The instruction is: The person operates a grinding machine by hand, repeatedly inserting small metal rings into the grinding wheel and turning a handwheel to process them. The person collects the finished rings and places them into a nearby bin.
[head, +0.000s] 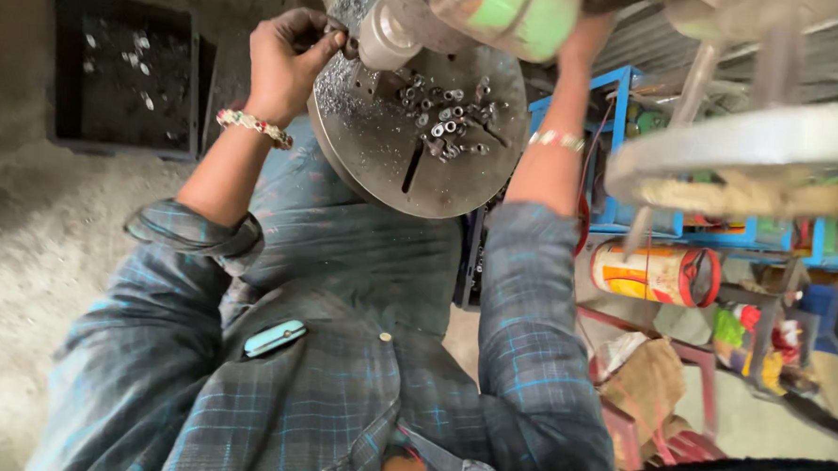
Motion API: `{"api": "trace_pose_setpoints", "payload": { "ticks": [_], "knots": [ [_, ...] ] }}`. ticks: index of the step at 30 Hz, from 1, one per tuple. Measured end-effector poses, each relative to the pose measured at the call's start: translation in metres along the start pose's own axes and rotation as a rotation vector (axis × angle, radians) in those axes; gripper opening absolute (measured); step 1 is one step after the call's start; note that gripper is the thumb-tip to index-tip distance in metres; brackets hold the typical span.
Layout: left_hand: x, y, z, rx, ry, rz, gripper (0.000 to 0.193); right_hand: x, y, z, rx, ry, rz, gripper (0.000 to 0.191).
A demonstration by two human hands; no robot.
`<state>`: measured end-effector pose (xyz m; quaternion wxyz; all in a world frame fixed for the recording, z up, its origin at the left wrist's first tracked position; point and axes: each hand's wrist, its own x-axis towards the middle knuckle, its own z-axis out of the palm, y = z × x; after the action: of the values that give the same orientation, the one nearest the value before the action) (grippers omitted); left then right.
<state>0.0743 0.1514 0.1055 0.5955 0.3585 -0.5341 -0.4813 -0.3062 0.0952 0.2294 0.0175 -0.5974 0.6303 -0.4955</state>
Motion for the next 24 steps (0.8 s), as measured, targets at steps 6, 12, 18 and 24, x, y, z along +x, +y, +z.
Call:
{"api": "trace_pose_setpoints", "payload": {
  "ticks": [6,12,18,24],
  "knots": [
    [-0.003,0.008,-0.011,-0.129,-0.044,0.020,0.006,-0.147,-0.026,-0.057,0.214,0.173,0.267,0.016],
    [0.009,0.016,-0.024,0.004,0.270,-0.059,0.028,-0.183,-0.038,-0.108,0.013,0.017,0.188,0.012],
    [-0.003,0.012,0.003,0.378,0.326,-0.004,0.042,-0.182,-0.025,-0.103,-0.149,0.049,0.188,0.015],
    [0.009,0.014,0.006,0.352,0.321,-0.057,0.039,-0.181,-0.010,-0.102,-0.160,0.037,0.183,0.014]
  ]
}}
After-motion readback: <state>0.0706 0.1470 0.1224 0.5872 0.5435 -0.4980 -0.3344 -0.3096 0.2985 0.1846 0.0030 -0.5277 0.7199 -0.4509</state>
